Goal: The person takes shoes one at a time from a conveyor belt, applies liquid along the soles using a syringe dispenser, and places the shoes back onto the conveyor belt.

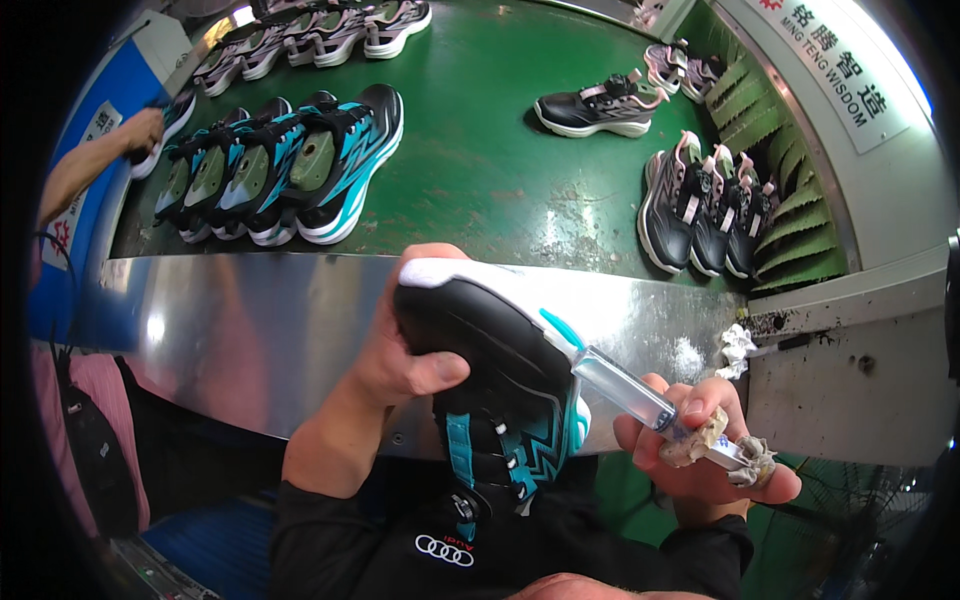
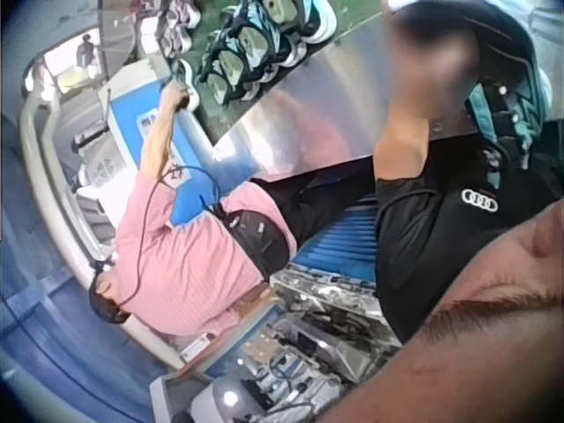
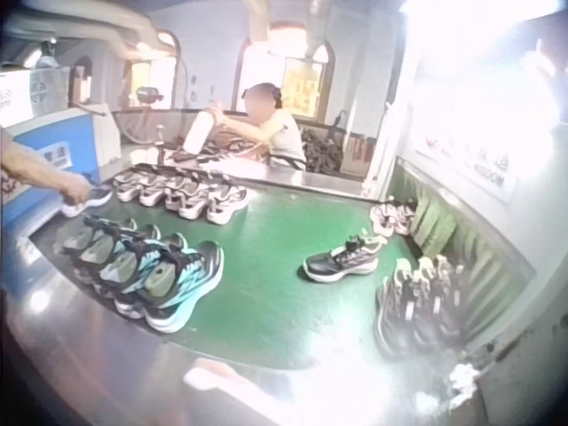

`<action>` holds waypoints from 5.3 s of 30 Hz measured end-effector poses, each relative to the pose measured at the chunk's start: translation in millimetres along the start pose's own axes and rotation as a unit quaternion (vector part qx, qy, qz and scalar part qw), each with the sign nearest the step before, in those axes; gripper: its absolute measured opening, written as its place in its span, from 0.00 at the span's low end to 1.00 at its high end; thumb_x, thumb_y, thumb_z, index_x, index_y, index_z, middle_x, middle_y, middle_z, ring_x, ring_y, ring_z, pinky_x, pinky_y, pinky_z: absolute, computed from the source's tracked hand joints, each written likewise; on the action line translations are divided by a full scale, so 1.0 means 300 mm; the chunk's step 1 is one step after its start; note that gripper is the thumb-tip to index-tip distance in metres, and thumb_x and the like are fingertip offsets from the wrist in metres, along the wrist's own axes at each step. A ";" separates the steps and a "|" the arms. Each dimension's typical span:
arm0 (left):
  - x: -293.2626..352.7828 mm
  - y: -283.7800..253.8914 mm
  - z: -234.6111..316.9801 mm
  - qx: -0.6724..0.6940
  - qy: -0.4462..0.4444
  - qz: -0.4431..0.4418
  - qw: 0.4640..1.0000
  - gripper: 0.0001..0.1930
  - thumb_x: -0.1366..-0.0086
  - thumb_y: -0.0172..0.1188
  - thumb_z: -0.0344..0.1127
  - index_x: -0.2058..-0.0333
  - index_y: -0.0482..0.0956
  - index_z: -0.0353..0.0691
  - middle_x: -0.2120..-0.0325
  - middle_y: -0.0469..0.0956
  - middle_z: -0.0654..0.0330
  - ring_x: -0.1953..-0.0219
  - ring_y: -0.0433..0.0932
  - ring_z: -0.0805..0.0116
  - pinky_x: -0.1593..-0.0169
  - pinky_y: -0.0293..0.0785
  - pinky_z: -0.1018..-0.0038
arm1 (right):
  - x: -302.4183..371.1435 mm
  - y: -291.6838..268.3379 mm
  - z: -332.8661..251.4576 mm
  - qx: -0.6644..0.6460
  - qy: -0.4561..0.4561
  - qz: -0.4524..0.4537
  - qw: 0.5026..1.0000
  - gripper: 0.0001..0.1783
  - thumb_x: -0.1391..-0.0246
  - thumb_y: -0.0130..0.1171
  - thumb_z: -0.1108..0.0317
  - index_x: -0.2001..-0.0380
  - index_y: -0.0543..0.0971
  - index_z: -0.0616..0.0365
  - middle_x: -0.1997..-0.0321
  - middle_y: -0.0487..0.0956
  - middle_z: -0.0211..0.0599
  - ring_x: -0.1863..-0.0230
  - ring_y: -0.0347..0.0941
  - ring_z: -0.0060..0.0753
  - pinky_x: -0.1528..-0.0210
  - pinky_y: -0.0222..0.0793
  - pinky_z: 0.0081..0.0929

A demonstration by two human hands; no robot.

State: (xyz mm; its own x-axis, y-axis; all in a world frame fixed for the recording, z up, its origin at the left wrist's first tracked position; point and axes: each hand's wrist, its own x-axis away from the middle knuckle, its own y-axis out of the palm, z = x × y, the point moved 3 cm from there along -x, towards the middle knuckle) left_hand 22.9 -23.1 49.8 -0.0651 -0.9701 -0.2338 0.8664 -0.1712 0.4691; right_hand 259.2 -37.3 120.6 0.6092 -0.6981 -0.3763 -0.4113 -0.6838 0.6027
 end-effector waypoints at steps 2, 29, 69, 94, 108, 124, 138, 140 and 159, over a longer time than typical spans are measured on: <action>-0.001 -0.004 -0.009 0.007 -0.024 0.028 0.999 0.41 0.59 0.69 0.44 0.47 0.58 0.36 0.58 0.72 0.54 0.56 0.74 0.63 0.51 0.72 0.68 | 0.019 -0.022 0.005 0.001 0.002 0.002 1.000 0.55 0.64 0.59 0.28 0.49 0.63 0.69 0.58 0.67 0.49 0.55 0.67 0.40 0.56 0.62 0.27; -0.047 -0.098 -0.108 0.278 -0.124 0.073 0.950 0.29 0.44 0.57 0.44 0.47 0.66 0.32 0.53 0.74 0.48 0.52 0.75 0.56 0.48 0.72 0.62 | 0.279 -0.114 0.087 -0.026 0.064 0.051 0.996 0.57 0.64 0.65 0.34 0.46 0.60 0.75 0.54 0.64 0.45 0.52 0.65 0.35 0.49 0.59 0.24; 0.262 -0.368 0.068 -0.108 -0.250 0.282 0.920 0.20 0.35 0.46 0.42 0.51 0.69 0.33 0.58 0.76 0.49 0.59 0.78 0.56 0.53 0.75 0.63 | 0.477 -0.221 0.215 0.043 0.048 0.086 0.994 0.55 0.65 0.64 0.33 0.45 0.63 0.68 0.53 0.75 0.40 0.60 0.60 0.28 0.58 0.55 0.23; 0.686 0.080 -0.081 0.200 -0.309 0.213 0.905 0.41 0.52 0.59 0.23 0.39 0.50 0.29 0.44 0.63 0.46 0.42 0.65 0.50 0.39 0.60 0.55 | 0.405 -0.113 0.174 0.171 0.054 0.057 0.982 0.53 0.69 0.70 0.41 0.46 0.64 0.66 0.52 0.71 0.40 0.58 0.63 0.35 0.54 0.59 0.27; 0.537 0.224 -0.211 0.354 -0.449 0.077 0.817 0.28 0.54 0.56 0.21 0.49 0.67 0.29 0.55 0.74 0.47 0.51 0.73 0.53 0.46 0.67 0.58 | 0.401 0.018 -0.070 0.186 0.211 0.034 0.959 0.48 0.69 0.70 0.45 0.48 0.67 0.67 0.52 0.74 0.42 0.57 0.67 0.37 0.56 0.58 0.27; 0.327 0.403 -0.433 0.420 -0.438 -0.068 0.792 0.13 0.39 0.55 0.24 0.54 0.75 0.38 0.55 0.76 0.58 0.50 0.73 0.65 0.43 0.67 0.66 | 0.509 0.117 -0.239 0.384 0.144 0.091 0.907 0.49 0.70 0.70 0.39 0.51 0.70 0.65 0.60 0.74 0.38 0.64 0.63 0.31 0.63 0.54 0.25; 0.220 0.466 -0.430 0.420 -0.386 -0.053 0.819 0.10 0.41 0.57 0.25 0.60 0.79 0.42 0.57 0.78 0.60 0.52 0.75 0.69 0.48 0.73 0.72 | 0.493 0.115 -0.189 0.585 0.052 0.040 0.809 0.41 0.59 0.64 0.40 0.52 0.69 0.63 0.60 0.77 0.34 0.71 0.68 0.29 0.68 0.55 0.27; 0.213 0.473 -0.423 0.424 -0.395 -0.039 0.814 0.10 0.40 0.56 0.25 0.59 0.78 0.41 0.56 0.77 0.59 0.51 0.75 0.67 0.49 0.74 0.72 | 0.497 0.119 -0.169 0.625 0.029 0.041 0.779 0.39 0.58 0.61 0.40 0.54 0.71 0.64 0.64 0.78 0.36 0.76 0.66 0.29 0.72 0.54 0.26; 0.201 0.502 -0.361 0.448 -0.356 -0.044 0.819 0.20 0.37 0.55 0.36 0.47 0.67 0.38 0.50 0.71 0.48 0.46 0.70 0.57 0.54 0.78 0.75 | 0.514 0.107 -0.051 0.762 -0.047 0.001 0.645 0.30 0.61 0.65 0.48 0.59 0.75 0.58 0.70 0.75 0.35 0.79 0.56 0.28 0.76 0.53 0.24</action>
State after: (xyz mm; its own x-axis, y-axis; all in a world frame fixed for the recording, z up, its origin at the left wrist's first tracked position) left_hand 203.0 -88.9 14.3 -0.6563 -0.7468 0.1074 0.1538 0.0069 0.9881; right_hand 350.2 -163.7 92.6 0.5934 -0.6596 -0.4613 -0.6449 -0.0466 -0.7629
